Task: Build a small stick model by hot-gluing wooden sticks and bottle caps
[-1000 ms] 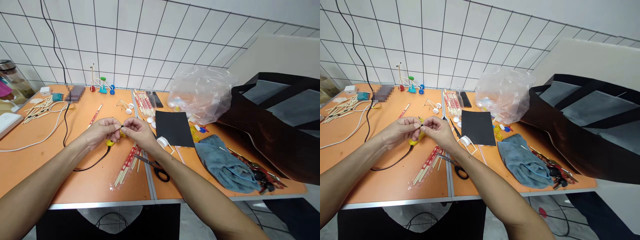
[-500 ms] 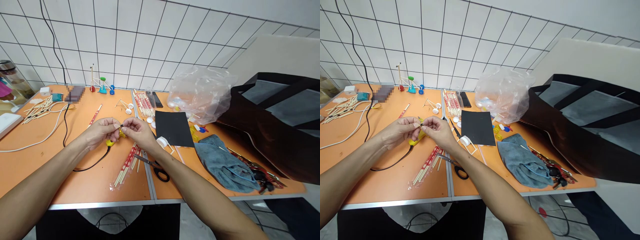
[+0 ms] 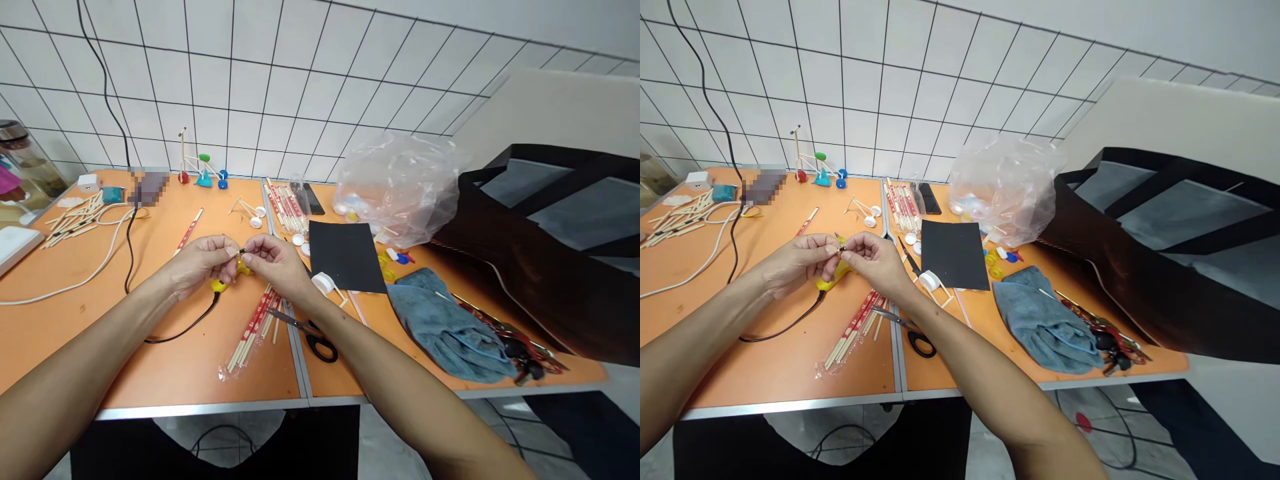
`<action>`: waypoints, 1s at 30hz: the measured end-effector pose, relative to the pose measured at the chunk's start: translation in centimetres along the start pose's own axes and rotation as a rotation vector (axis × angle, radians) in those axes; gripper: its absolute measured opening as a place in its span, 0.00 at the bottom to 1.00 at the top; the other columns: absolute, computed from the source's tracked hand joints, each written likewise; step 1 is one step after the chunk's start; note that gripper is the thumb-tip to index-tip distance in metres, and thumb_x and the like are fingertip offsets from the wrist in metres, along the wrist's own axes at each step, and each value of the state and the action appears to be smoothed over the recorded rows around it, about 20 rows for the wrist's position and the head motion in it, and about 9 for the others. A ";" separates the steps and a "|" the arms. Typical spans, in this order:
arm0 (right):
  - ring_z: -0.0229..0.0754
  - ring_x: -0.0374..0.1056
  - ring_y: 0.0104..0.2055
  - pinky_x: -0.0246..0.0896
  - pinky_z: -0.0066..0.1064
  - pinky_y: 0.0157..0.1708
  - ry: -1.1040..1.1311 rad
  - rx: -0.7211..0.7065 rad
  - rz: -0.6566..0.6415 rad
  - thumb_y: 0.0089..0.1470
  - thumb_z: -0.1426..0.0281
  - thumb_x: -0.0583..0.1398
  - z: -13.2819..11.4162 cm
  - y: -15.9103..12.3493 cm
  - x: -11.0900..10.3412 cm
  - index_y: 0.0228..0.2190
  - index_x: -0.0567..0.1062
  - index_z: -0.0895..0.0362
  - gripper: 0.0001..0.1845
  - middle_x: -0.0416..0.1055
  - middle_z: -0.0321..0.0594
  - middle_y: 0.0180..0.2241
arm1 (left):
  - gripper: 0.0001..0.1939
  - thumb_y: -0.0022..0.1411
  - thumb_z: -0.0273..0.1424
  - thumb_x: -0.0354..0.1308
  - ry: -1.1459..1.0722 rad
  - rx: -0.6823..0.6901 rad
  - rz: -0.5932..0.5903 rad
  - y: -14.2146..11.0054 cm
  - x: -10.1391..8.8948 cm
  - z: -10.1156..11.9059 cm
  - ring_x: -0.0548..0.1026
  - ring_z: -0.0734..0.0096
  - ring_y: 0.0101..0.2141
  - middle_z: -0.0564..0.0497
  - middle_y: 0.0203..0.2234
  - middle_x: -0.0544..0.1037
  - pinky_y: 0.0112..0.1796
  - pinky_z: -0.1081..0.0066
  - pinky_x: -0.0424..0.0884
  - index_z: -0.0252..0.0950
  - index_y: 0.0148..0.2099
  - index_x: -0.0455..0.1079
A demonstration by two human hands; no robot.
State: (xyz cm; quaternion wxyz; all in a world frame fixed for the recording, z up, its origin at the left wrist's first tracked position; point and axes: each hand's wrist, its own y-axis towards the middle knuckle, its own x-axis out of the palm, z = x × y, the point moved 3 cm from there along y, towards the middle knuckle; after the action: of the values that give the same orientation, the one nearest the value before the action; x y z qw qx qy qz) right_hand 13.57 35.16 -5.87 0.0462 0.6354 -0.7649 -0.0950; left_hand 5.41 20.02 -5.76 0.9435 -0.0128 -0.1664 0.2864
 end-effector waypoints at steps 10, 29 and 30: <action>0.39 0.69 0.34 0.66 0.32 0.37 -0.176 -0.114 -0.001 0.55 0.65 0.67 -0.6 -0.2 -0.4 0.31 0.75 0.54 0.07 0.73 0.35 0.30 | 0.19 0.55 0.40 0.76 0.005 -0.056 -0.012 -0.1 0.0 0.0 0.71 0.76 0.19 0.52 0.18 0.76 0.24 0.76 0.70 0.34 0.27 0.73; 0.44 0.75 0.44 0.71 0.37 0.45 -0.307 -0.199 0.012 0.63 0.64 0.64 -1.6 -0.4 -0.8 0.45 0.80 0.53 0.10 0.80 0.42 0.43 | 0.13 0.56 0.34 0.72 -0.044 -0.129 0.049 -0.3 0.2 0.1 0.69 0.76 0.16 0.55 0.15 0.73 0.23 0.75 0.70 0.35 0.29 0.72; 0.44 0.75 0.43 0.71 0.37 0.44 -0.319 -0.203 0.003 0.62 0.63 0.64 -1.7 -0.4 -0.6 0.44 0.81 0.53 0.11 0.80 0.41 0.42 | 0.13 0.56 0.35 0.72 -0.037 -0.129 0.048 -0.3 0.2 0.0 0.70 0.76 0.16 0.55 0.15 0.74 0.24 0.74 0.70 0.35 0.29 0.72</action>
State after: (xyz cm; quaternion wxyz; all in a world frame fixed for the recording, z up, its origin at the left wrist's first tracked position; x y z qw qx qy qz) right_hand 14.43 35.51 -4.24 -0.0115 0.6032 -0.7501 -0.2709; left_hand 5.74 19.88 -5.65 0.9303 -0.0720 -0.2017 0.2977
